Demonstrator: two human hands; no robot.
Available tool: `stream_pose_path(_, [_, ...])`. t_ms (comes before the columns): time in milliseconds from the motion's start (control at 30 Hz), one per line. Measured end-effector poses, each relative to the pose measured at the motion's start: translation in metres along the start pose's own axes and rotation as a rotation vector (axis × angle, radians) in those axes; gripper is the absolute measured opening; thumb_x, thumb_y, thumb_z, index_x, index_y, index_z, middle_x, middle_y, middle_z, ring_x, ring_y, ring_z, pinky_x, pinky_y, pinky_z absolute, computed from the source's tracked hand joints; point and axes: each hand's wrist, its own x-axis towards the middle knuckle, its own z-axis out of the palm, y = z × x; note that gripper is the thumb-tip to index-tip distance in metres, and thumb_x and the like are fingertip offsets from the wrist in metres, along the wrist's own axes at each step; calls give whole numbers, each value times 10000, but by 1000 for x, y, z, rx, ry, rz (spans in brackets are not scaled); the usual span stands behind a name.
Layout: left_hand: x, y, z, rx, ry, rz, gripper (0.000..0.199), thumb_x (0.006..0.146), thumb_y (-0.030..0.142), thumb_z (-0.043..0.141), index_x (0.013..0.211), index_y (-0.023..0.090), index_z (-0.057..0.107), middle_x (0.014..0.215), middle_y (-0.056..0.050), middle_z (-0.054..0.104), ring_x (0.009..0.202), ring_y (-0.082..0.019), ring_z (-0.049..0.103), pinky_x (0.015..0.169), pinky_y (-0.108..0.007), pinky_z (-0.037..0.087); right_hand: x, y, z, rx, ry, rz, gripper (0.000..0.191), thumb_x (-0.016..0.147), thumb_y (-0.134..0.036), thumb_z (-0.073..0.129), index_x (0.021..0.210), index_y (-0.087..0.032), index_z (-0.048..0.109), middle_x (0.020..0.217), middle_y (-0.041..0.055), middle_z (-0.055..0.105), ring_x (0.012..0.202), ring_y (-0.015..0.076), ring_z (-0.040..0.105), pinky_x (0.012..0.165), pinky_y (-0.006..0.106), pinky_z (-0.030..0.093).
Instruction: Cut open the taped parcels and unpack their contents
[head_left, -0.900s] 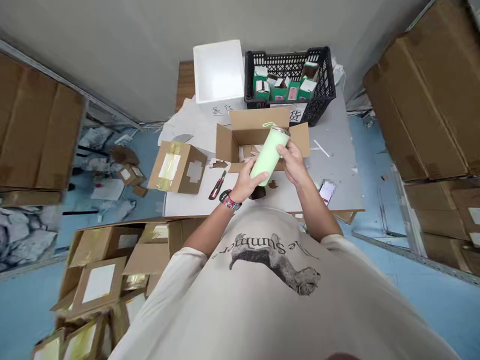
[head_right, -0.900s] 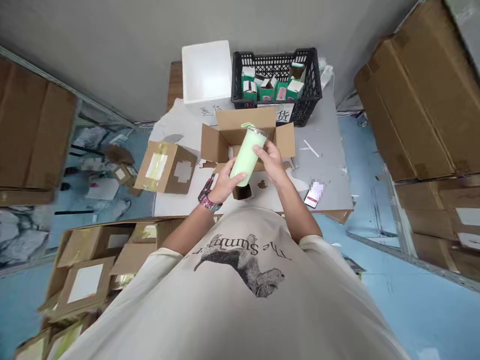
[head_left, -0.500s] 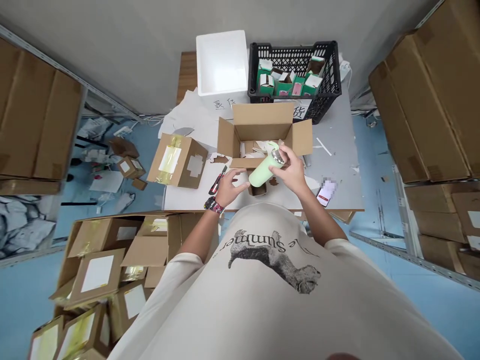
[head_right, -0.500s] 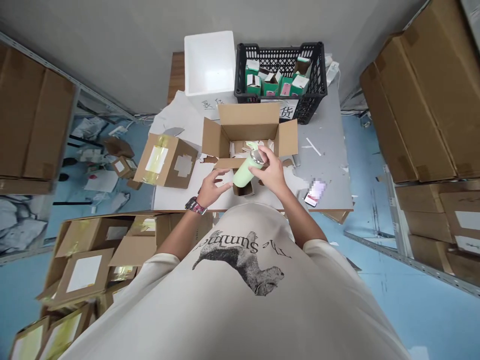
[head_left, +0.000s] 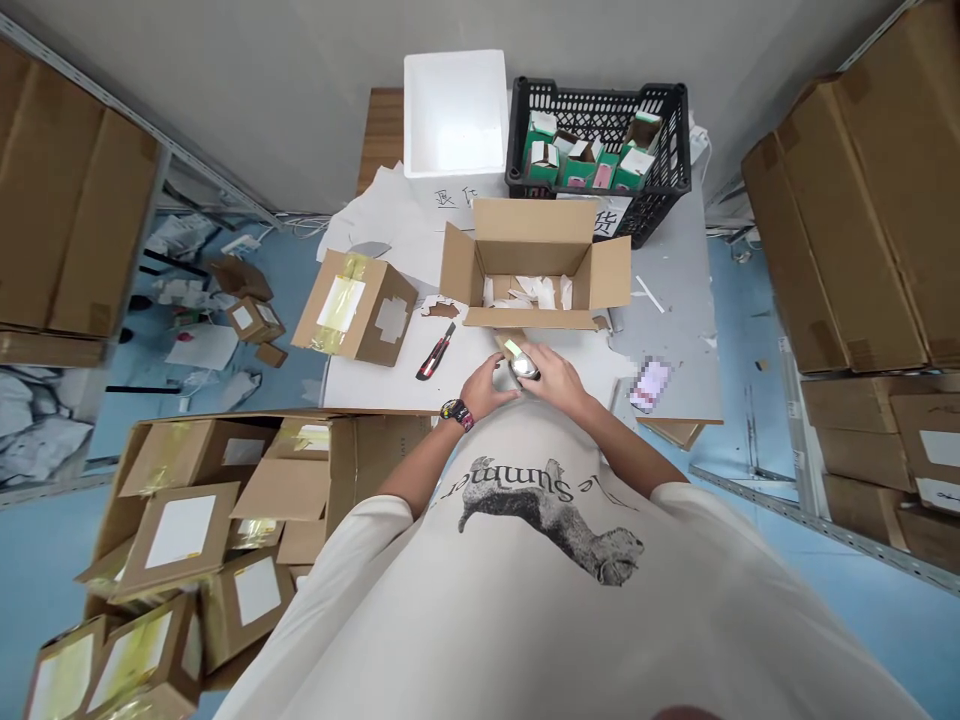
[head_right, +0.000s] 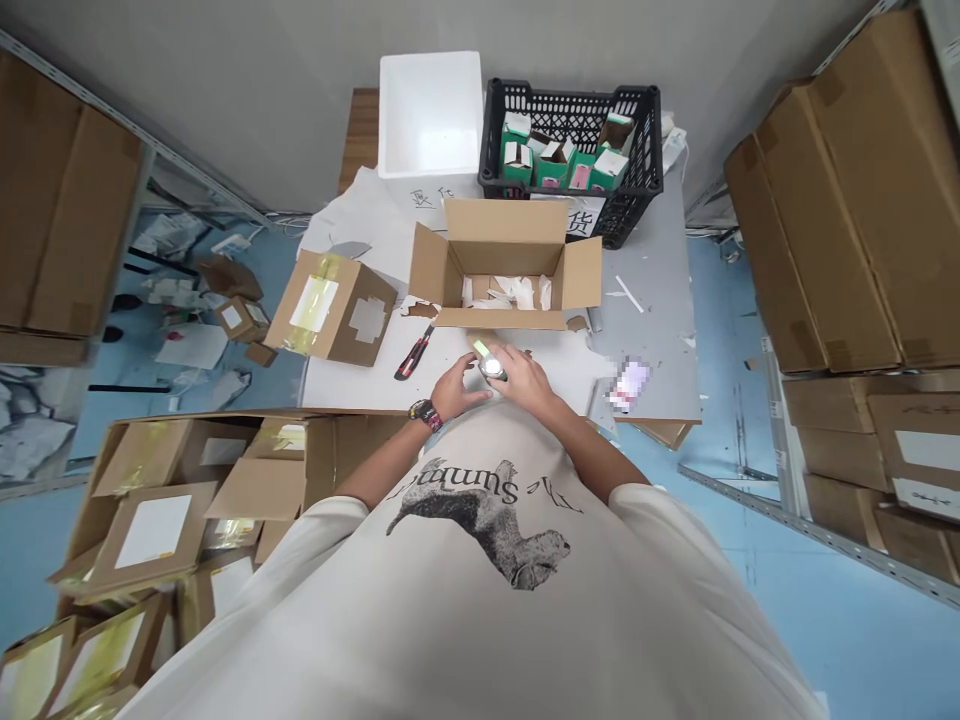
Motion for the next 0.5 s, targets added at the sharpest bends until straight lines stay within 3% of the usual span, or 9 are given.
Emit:
stream_pose_path(167, [4,11,18,-39,26,-12,1116,821,332,969,1792,251,426,1613,-166,765,1472,-382,776,1187,-514,666,-4,5,17,-107,-86,35,666,1058,-221,683,1721,-257,635,1441,166,710,1426,368,635,1106,459,635])
stream_pose_path(300, [7,15,20,-35,29,-8,1144,807,283,935,1814,255,392,1641,-154,766,1484,-382,777,1222,-511,654,-2,6,10,-209,-149,23,792,1070,-250,706,1839,-330,536,1381,147,688,1304,365,643,1044,439,625])
stream_pose_path(367, [9,14,18,-37,23,-5,1143,796,270,932,1807,256,399,1645,-151,768,1483,-381,781,1232,-514,652,-2,5,3,-240,-169,-2,762,1077,-281,725,1820,-344,567,1377,145,681,1257,359,647,1017,430,614])
stream_pose_path(500, [12,7,10,-60,-2,28,1096,786,293,949,1760,242,449,1637,-153,774,1527,-369,758,1248,-507,650,-4,3,-9,-237,-177,-29,639,1064,-291,757,1697,-258,676,1418,163,685,1254,354,646,1047,438,593])
